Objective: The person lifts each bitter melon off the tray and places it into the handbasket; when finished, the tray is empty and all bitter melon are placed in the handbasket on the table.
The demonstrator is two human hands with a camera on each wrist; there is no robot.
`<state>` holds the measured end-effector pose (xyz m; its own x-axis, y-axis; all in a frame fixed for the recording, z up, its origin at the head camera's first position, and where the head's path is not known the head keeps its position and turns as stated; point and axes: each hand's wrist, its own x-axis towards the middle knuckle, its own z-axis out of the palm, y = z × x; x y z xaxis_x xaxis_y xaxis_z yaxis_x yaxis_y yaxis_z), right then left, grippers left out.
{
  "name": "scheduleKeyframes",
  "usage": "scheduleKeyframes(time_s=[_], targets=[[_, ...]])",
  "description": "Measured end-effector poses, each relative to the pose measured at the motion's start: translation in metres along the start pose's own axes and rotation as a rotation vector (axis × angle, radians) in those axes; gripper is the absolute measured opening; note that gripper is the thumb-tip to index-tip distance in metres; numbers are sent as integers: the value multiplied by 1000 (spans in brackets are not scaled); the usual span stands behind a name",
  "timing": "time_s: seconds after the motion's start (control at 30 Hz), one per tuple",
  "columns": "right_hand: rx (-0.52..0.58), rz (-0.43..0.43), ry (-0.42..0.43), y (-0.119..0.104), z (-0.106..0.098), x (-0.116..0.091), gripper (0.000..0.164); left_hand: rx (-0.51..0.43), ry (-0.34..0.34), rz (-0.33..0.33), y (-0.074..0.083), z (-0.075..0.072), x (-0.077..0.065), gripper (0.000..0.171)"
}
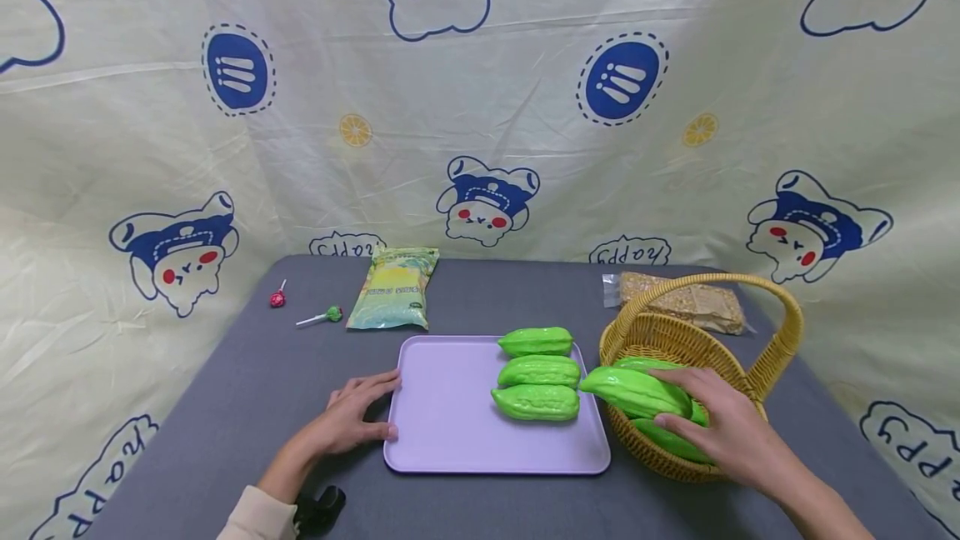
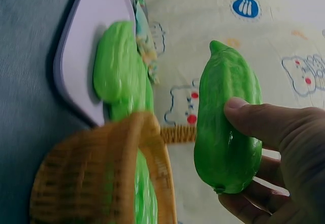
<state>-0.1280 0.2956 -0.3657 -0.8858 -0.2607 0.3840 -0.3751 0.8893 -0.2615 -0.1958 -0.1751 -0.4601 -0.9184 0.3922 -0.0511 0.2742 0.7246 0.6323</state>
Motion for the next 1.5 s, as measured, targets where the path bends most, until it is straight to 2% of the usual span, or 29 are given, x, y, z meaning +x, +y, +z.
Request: scheduleKeyframes(time_s=[0.33, 0.43, 0.53, 0.7, 0.8, 1.0, 1.33, 1.5], targets=[[9, 172, -109, 34, -11, -7, 55, 10, 6, 3, -1, 0, 1, 76], [5, 199, -136, 44, -12, -7, 57, 10, 5, 3, 0, -1, 0, 77], [0, 185, -126, 52, -11, -5, 56, 7, 0, 0, 0, -2, 1, 76], [-22, 111, -91, 63, -10, 3, 50, 8, -5, -1, 0, -2, 1, 76], [-34, 82, -100, 69, -10, 11, 49, 12, -4, 1, 0, -2, 1, 77], [-40, 75, -146, 76, -9, 26, 50, 12, -3, 4, -1, -1, 1, 77], [-50, 69, -159, 87, -3, 45, 50, 5, 0, 11, -2, 0, 1, 76], [-38, 93, -214, 93, 0, 54, 51, 16, 0, 23, -3, 1, 1, 76]])
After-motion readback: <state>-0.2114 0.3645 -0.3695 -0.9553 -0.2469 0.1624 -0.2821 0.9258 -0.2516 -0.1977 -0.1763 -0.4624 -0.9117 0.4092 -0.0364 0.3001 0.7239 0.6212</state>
